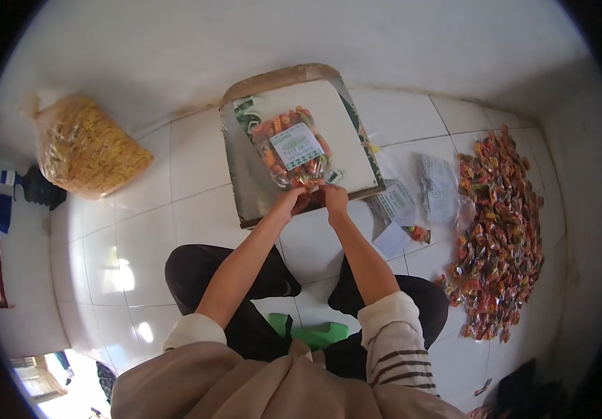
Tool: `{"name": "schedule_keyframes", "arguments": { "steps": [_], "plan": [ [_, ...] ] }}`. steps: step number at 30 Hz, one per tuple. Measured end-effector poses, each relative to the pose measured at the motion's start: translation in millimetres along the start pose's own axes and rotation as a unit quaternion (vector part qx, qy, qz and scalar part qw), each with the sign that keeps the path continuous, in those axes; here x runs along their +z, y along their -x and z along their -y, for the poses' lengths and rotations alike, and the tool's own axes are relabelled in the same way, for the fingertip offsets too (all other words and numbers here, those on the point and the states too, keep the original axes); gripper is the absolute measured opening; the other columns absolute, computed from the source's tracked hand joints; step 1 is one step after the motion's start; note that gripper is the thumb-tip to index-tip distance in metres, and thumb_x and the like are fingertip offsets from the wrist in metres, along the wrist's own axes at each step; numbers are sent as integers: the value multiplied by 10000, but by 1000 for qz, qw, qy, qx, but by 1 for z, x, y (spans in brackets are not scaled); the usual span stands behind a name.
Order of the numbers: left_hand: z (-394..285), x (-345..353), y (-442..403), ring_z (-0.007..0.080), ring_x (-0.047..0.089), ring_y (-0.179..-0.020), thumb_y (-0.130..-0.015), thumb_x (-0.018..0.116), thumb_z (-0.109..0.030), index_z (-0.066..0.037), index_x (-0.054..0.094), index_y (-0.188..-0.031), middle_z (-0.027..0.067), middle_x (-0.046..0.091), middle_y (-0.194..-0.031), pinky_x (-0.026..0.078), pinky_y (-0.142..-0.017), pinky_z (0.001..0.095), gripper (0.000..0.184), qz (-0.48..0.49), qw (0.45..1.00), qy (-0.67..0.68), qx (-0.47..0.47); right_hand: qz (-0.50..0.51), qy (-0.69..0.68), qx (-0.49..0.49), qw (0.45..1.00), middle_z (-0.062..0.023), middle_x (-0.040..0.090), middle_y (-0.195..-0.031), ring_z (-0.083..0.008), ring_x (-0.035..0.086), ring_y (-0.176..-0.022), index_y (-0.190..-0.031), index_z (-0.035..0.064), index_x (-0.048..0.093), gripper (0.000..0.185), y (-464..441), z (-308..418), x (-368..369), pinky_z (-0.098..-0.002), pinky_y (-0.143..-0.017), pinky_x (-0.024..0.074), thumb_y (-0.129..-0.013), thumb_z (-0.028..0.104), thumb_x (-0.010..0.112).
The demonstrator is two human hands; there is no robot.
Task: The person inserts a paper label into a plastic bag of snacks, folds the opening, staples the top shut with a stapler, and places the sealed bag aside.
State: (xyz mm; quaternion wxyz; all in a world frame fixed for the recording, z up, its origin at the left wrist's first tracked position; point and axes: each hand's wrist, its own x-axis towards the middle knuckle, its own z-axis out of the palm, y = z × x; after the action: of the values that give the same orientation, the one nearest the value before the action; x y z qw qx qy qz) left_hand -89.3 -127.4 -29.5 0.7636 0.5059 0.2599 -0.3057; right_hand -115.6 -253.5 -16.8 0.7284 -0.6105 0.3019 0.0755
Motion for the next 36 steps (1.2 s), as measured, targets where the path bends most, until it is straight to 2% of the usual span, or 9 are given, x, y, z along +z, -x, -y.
{"name": "schedule_keyframes", "arguments": {
  "steps": [2,4,6,9,12,16,21,23,36],
  "plan": [
    [2,10,0,167,610,-613,-707,628,-70,5,579,-833,90,608,-742,535,-544,251,155,-31,999,18,14,-43,51,-19,998,-92,620,-655,-173,591,-556,-787,-9,597,220,-13,-5,-7,-273,-485,424,-822,191,512],
    [8,15,-2,195,615,-645,-741,600,-60,20,570,-850,113,603,-771,540,-559,267,139,-39,998,24,42,-50,528,-209,822,-122,640,-685,-190,636,-647,-790,-11,637,221,-33,-6,-19,-295,-567,490,-781,177,520],
    [16,14,-11,200,614,-665,-752,585,-48,34,558,-862,114,597,-781,541,-576,270,140,-14,997,70,39,183,314,50,930,-138,642,-700,-208,642,-639,-850,8,632,230,-30,33,-42,-294,-604,515,-807,168,473],
    [13,21,-2,186,600,-683,-740,590,-14,21,552,-858,104,592,-781,530,-603,256,129,12,996,78,27,292,370,-117,874,-127,635,-757,-193,636,-651,-920,3,605,238,-57,60,-108,-274,-590,518,-834,149,437],
    [15,32,0,162,587,-690,-723,610,-1,7,555,-834,105,593,-784,510,-611,230,124,14,998,57,16,46,199,-82,975,-100,620,-747,-161,598,-614,-917,-3,598,215,-46,88,-166,-247,-592,499,-840,122,441],
    [24,51,-4,156,586,-706,-722,615,-3,22,550,-827,104,589,-784,507,-619,219,126,10,997,80,20,-124,69,-147,979,-92,616,-727,-138,569,-603,-910,6,602,215,-41,49,-232,-236,-566,477,-850,118,428],
    [32,74,6,153,580,-773,-745,611,-17,-2,558,-863,93,571,-806,506,-642,217,130,-57,994,87,43,-297,276,-192,894,-121,596,-809,-252,565,-735,-927,27,593,163,-38,-70,-255,-342,-671,445,-807,74,493],
    [34,73,6,118,580,-723,-745,623,-50,7,571,-884,71,593,-787,513,-651,219,159,-73,993,63,63,-476,409,-207,750,-156,531,-956,-324,484,-925,-994,49,550,246,-28,-95,-238,-399,-828,371,-750,28,530],
    [33,75,4,122,577,-759,-762,607,-42,7,546,-925,78,584,-813,505,-645,202,181,-61,996,31,55,-378,378,-215,817,-159,508,-972,-326,452,-986,-957,6,523,281,-11,-109,-262,-396,-885,358,-690,0,611]
  ]
}}
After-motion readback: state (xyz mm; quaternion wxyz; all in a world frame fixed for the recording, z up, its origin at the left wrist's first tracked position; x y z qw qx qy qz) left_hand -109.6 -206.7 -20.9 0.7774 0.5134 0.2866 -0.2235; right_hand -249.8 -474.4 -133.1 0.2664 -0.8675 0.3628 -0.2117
